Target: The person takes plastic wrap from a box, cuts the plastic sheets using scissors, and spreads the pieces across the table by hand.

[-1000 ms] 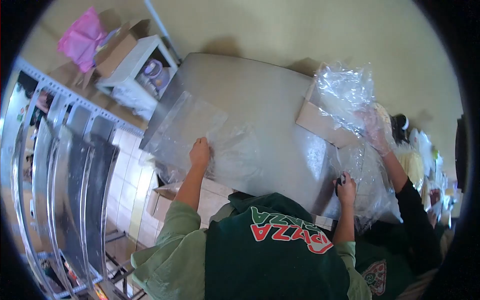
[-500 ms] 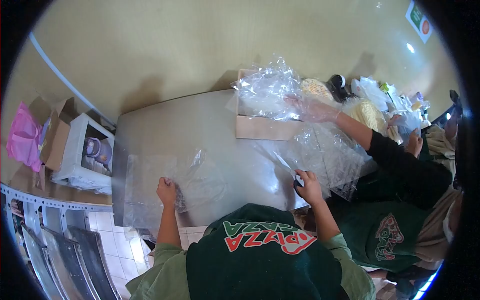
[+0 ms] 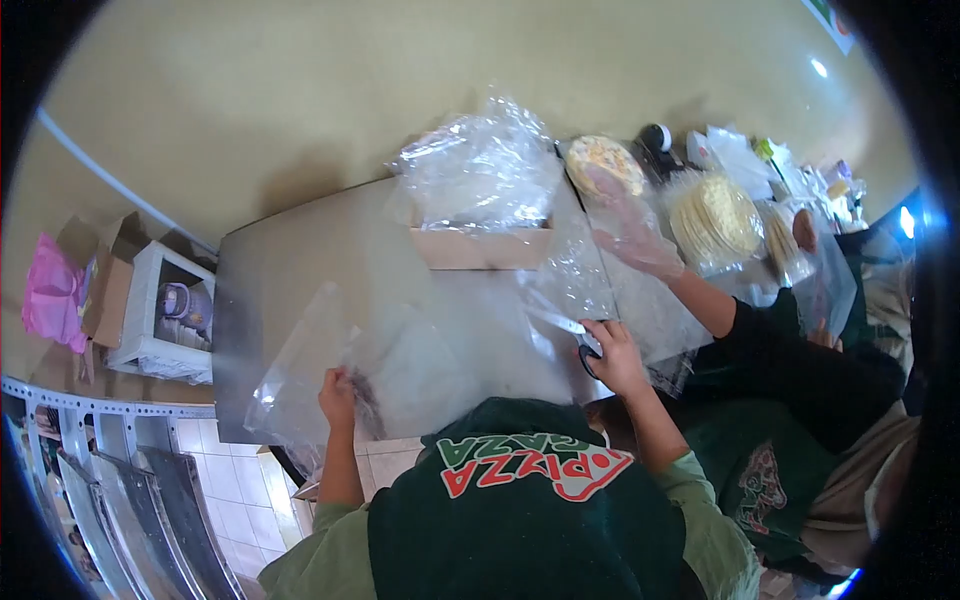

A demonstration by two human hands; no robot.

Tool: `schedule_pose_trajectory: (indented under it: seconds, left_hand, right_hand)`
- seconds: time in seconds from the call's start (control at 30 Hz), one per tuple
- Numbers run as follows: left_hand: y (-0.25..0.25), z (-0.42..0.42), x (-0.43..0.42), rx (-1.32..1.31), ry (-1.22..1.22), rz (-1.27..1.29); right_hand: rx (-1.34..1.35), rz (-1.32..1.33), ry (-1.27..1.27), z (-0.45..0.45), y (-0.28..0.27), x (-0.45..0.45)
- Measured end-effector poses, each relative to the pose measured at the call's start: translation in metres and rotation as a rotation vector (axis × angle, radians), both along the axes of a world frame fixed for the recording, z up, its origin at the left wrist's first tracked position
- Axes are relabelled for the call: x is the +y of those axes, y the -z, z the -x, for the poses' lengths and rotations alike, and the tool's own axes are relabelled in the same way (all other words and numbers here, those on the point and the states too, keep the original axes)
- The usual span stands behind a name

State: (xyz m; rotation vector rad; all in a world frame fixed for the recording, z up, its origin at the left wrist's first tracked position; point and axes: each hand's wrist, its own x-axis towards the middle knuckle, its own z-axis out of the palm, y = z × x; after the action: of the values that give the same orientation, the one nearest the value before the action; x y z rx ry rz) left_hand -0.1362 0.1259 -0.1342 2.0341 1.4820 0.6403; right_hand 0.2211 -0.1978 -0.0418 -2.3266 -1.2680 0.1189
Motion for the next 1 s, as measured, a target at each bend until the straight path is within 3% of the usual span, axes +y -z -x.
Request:
schedule_pose_trajectory:
  seconds: [0.1,0.17,0.23,0.33,0.47,0.53,0.63,0.7,0.77,0.83,1.0]
  left_hand:
    - [-0.038,-0.019,-0.061,-0.088,0.310,-0.030]
    - [-0.066,-0.032,-0.090,-0.139,0.380,0.050]
    - [-0.076,-0.047,-0.111,-0.227,0.420,0.129]
    - [-0.109,-0.075,-0.140,-0.354,0.637,0.117]
    - [-0.148,-0.113,-0.177,-0.327,0.984,0.112]
    - [-0.132,-0.130,-0.189,-0.289,1.012,0.076]
    - [-0.090,-0.163,-0.196,-0.237,1.040,0.077]
    - [-0.052,-0.187,-0.195,-0.221,1.077,0.148]
    - [-0.015,-0.208,-0.193,-0.209,1.134,0.274]
    - [-0.002,-0.225,-0.195,-0.090,1.098,0.312]
    - [-0.008,-0.256,-0.204,0.250,1.041,0.298]
  right_hand:
    - [-0.025,0.086,0.213,-0.020,0.010,-0.019]
    - [-0.015,0.248,0.337,-0.039,0.029,-0.028]
    - [0.095,0.389,0.299,-0.050,0.059,-0.029]
    - [0.095,0.416,0.080,-0.052,0.075,-0.032]
    - [0.095,0.440,-0.292,-0.047,0.069,-0.025]
    - [0.067,0.389,-0.432,-0.050,0.084,-0.020]
    - [0.432,0.333,-0.486,-0.071,0.096,-0.019]
    - [0.626,0.489,-0.348,-0.082,0.009,-0.022]
    - [0.521,0.461,-0.358,-0.119,-0.003,-0.051]
    - [0.517,0.412,-0.348,-0.134,-0.021,-0.069]
    - [0.865,0.120,-0.279,-0.149,-0.033,-0.093]
